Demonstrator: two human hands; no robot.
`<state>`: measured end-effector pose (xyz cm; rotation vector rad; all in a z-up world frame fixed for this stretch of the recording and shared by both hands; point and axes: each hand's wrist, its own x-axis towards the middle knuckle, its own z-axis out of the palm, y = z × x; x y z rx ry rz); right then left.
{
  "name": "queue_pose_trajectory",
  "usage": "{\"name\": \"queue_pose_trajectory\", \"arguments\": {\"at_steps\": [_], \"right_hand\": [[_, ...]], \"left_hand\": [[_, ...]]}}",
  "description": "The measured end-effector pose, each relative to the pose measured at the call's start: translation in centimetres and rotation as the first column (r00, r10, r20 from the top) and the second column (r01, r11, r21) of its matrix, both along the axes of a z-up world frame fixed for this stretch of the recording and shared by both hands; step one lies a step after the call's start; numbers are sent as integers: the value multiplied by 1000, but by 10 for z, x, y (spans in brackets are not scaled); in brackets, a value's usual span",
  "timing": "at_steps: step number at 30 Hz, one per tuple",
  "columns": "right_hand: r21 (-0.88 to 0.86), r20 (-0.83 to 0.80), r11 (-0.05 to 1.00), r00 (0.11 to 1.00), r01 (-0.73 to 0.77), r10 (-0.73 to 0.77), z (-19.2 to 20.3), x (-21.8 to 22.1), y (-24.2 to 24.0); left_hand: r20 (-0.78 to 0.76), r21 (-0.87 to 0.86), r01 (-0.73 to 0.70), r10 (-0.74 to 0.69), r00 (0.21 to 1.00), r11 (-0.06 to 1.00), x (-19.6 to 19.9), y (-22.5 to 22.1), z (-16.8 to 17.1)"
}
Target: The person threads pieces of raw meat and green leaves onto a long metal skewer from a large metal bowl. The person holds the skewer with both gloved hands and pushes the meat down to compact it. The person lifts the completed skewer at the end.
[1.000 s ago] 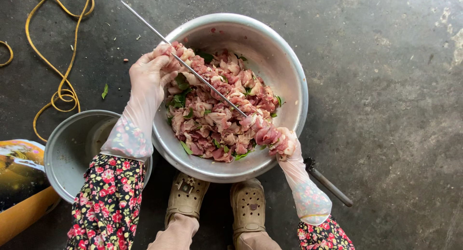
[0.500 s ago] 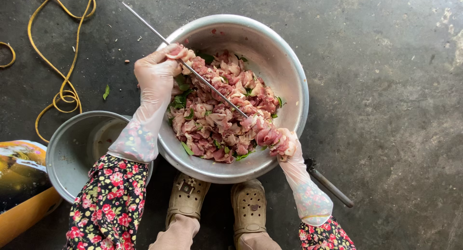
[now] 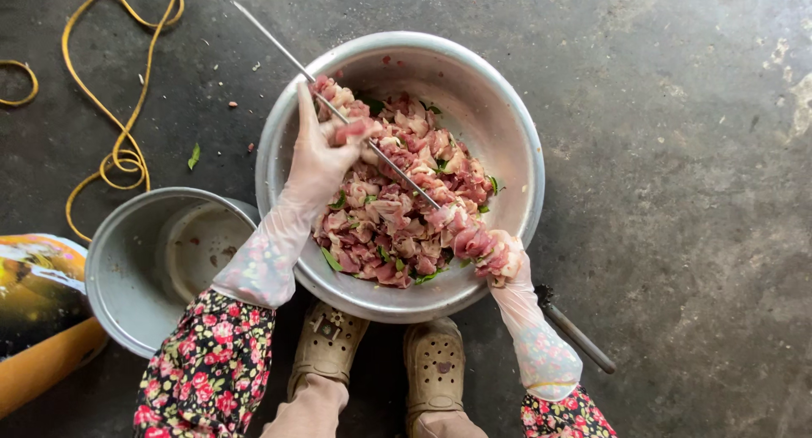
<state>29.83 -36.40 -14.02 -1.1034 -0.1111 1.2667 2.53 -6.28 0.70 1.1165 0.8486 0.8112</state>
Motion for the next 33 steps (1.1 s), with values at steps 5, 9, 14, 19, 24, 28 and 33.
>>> {"name": "queue_pose_trajectory", "arguments": {"at_steps": [5, 9, 14, 19, 24, 28, 33], "right_hand": [[-56, 50, 998, 998, -42, 45, 6, -6, 1], [-76, 77, 996, 996, -35, 41, 10, -4, 5], [-131, 252, 988, 961, -85, 116, 9, -4, 7], [-176, 31, 984, 999, 38, -33, 5, -4, 11], [-109, 120, 993, 990, -55, 68, 6, -3, 7], [-150, 410, 974, 886, -169, 217, 8, -2, 4], [-99, 338, 989, 931, -113, 140, 5, -3, 2]], "left_hand": [[-194, -30, 70, -74, 978, 997, -32, -3, -33], [-213, -111, 20, -43, 976, 994, -48, 8, -49], [-143, -391, -95, 41, 989, 916, -69, 38, -35], [-158, -310, -93, 45, 986, 946, -56, 66, -11], [-104, -265, -84, 58, 993, 960, -42, 77, -1], [-125, -160, -103, 83, 989, 982, -42, 79, 4], [-239, 87, -197, 212, 948, 977, -32, 77, 5]]}}
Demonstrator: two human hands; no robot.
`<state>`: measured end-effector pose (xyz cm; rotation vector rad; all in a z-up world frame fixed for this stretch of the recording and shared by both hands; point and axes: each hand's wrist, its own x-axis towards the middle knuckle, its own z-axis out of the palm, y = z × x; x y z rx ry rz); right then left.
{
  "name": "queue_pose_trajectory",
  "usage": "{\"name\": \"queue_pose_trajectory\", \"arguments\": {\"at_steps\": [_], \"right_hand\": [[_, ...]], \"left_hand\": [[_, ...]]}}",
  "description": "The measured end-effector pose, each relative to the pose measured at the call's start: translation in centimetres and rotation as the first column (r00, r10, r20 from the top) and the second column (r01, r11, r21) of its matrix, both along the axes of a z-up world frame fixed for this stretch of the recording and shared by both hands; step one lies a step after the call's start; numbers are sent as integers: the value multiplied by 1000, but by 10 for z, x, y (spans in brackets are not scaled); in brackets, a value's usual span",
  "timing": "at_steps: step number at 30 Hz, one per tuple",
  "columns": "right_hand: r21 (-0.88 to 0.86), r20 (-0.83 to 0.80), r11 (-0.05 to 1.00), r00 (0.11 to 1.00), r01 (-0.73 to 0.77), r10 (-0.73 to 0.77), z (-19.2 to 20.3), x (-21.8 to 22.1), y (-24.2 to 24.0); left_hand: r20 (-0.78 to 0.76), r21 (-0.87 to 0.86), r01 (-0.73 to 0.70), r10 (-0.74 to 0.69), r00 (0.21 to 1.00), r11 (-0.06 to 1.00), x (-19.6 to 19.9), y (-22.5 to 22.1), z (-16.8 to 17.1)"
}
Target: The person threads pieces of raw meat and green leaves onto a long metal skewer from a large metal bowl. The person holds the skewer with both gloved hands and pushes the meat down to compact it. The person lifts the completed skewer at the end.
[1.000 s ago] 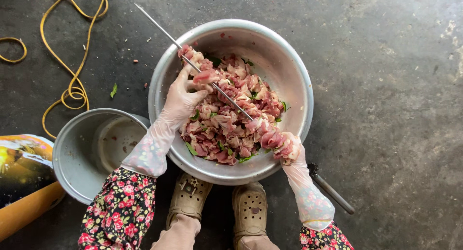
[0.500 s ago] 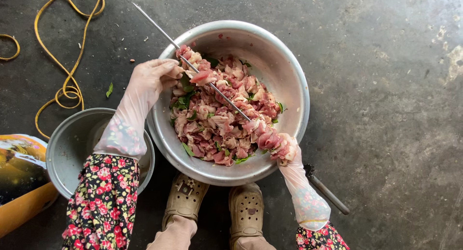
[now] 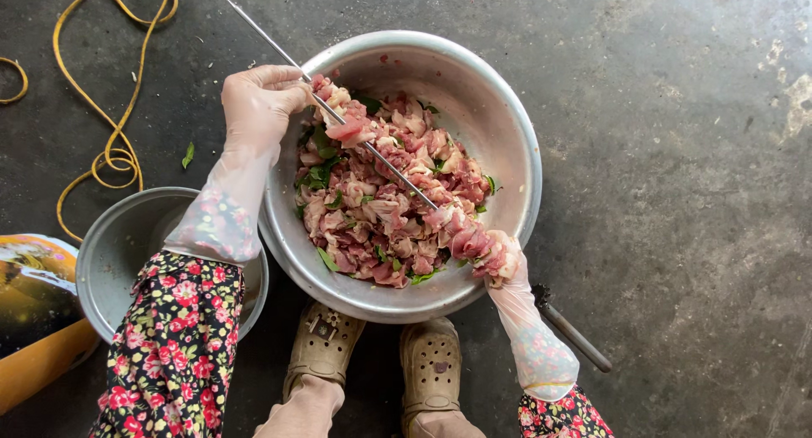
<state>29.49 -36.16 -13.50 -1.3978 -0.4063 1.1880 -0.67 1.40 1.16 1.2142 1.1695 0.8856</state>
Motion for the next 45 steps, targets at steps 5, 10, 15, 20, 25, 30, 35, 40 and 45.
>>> {"name": "queue_pose_trajectory", "arguments": {"at_steps": [5, 10, 15, 20, 25, 30, 35, 40, 45], "right_hand": [[-74, -366, 978, 907, 197, -210, 0, 0, 0], [-41, -129, 999, 991, 23, -28, 1, -2, 6], [-21, -240, 987, 958, 157, -158, -3, -2, 0], [11, -293, 994, 950, 113, -105, 3, 0, 2], [-144, 767, 959, 585, -244, 264, 15, -5, 1], [0, -225, 995, 970, 96, -94, 18, -7, 5], [-3, -271, 991, 954, 135, -130, 12, -4, 2], [7, 162, 999, 986, -52, 50, 11, -6, 2], [-100, 31, 994, 999, -36, 40, 19, -9, 11]], "left_hand": [[-139, 272, 32, 6, 990, 962, 6, -11, -2], [-507, 628, 289, 98, 856, 723, 6, -26, -1], [-331, 416, 251, -111, 937, 874, 30, -57, 3], [-129, 404, 322, -295, 947, 856, 38, -105, 6], [33, 22, 87, -87, 996, 996, -3, -122, -20], [-882, -340, 492, -454, 131, 802, -13, -139, -72], [-787, -342, 312, -451, 421, 887, -18, -126, -91], [111, -506, 216, -185, 976, 835, -33, -100, -59], [129, -485, 150, -100, 987, 861, -19, -86, -39]]}}
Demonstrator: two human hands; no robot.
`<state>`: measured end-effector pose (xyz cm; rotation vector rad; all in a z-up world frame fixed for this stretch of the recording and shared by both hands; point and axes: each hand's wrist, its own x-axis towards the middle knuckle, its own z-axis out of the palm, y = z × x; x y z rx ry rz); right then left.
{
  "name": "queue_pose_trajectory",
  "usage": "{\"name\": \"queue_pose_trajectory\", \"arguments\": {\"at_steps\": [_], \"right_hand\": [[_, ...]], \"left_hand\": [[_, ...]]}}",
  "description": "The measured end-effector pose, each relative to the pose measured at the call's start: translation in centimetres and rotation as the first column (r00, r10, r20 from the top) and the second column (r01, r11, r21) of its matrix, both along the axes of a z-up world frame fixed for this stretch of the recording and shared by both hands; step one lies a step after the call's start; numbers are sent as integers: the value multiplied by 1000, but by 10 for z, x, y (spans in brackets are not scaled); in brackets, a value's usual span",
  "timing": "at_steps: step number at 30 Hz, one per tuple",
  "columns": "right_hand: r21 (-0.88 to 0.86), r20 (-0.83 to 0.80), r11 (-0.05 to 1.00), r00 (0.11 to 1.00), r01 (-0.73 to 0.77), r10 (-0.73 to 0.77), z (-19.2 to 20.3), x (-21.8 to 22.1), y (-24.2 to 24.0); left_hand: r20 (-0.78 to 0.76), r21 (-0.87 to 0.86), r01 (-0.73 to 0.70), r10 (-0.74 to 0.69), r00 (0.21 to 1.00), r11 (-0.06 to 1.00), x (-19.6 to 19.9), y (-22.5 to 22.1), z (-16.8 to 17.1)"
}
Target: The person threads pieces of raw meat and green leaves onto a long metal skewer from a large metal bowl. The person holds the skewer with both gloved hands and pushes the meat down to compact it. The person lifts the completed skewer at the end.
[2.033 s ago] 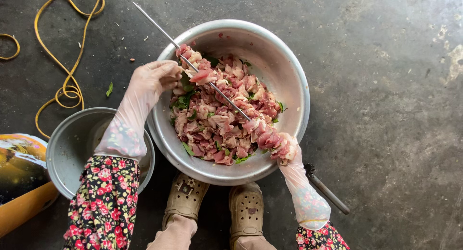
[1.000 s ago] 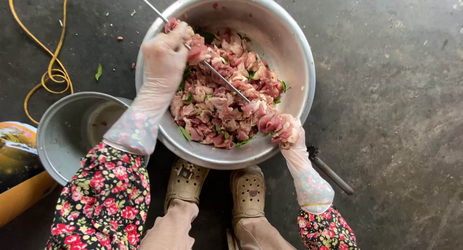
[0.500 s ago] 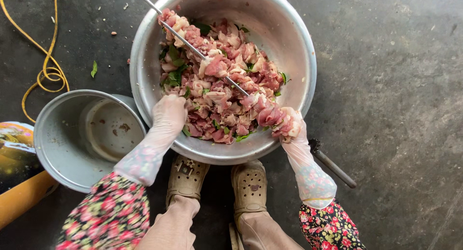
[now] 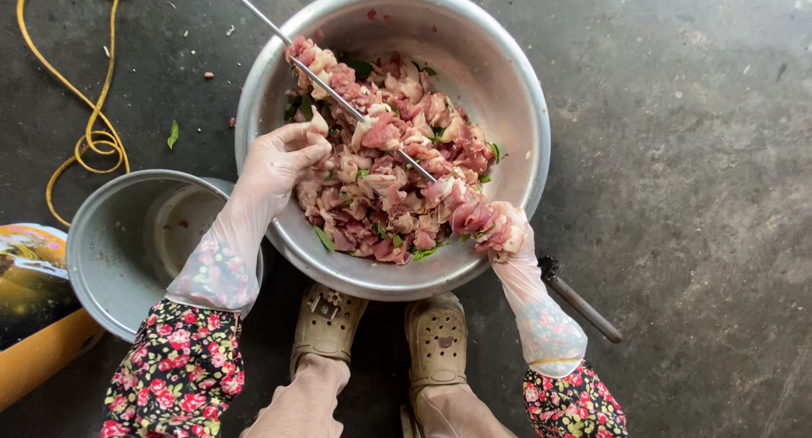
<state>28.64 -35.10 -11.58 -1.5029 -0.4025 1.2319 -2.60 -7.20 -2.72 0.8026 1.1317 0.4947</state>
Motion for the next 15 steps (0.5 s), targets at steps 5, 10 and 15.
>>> {"name": "queue_pose_trajectory", "arguments": {"at_steps": [5, 10, 15], "right_hand": [[65, -186, 991, 977, 121, -107, 8, -1, -3], [48, -25, 998, 999, 36, -35, 10, -2, -1], [70, 85, 997, 996, -43, 37, 5, -1, -4]], "left_hand": [[-408, 824, 310, 118, 905, 474, 3, 8, 8], [-282, 837, 116, 239, 929, 535, 12, 32, 20], [-239, 928, 123, 310, 920, 352, 18, 58, 16]]}}
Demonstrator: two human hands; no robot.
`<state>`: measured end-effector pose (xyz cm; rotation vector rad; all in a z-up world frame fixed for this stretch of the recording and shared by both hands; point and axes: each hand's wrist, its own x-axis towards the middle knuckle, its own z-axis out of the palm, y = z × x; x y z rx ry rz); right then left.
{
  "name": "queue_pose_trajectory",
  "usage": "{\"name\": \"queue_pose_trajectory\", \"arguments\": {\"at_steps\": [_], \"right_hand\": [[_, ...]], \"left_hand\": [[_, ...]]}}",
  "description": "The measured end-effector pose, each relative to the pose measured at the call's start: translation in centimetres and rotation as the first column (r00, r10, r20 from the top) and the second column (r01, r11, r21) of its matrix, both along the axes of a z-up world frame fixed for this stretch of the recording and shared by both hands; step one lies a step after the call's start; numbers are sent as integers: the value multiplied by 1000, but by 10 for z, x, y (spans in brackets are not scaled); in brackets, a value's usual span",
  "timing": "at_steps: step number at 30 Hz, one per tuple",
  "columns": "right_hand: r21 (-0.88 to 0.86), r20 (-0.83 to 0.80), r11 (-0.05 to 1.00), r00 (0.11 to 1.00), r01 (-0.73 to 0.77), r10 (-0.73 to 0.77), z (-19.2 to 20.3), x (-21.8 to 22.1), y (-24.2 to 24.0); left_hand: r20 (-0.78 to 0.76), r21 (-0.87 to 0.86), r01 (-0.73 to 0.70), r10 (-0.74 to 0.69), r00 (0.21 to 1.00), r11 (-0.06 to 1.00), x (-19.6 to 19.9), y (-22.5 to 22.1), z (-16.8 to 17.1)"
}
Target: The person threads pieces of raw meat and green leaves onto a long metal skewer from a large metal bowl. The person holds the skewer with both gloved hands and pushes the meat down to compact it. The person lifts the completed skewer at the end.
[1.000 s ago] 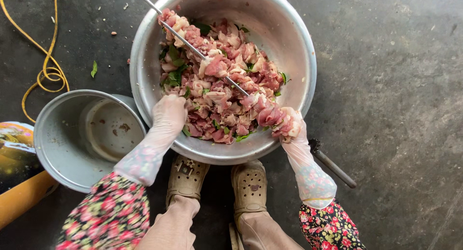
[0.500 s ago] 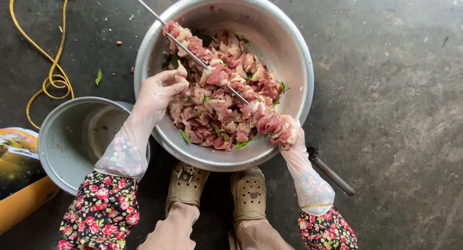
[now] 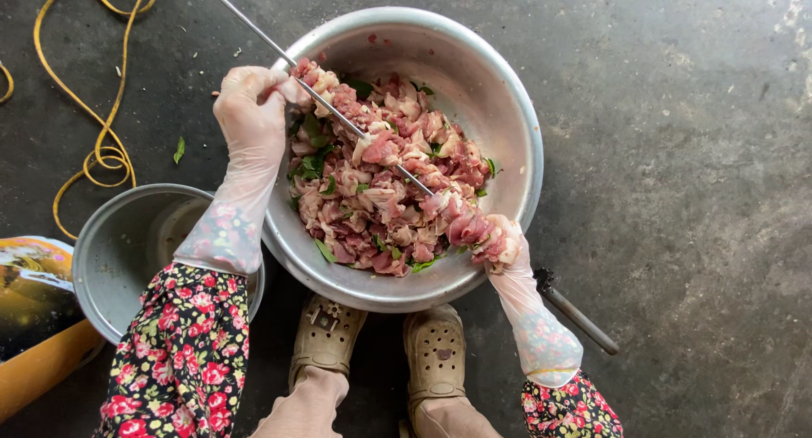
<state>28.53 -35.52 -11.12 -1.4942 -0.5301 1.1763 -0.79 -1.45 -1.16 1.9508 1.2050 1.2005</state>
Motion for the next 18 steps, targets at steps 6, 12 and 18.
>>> {"name": "queue_pose_trajectory", "arguments": {"at_steps": [6, 12, 18], "right_hand": [[7, -306, 988, 941, 157, -148, -15, 6, -2], [19, -366, 990, 923, 138, -121, -24, 9, -8], [-6, -304, 995, 948, 98, -95, -34, 12, -9]], "left_hand": [[148, -348, -18, 74, 986, 937, 8, 13, 1], [432, -433, 192, 16, 902, 881, 11, 3, 9], [449, -420, 286, -76, 890, 861, 23, -21, 31]]}}
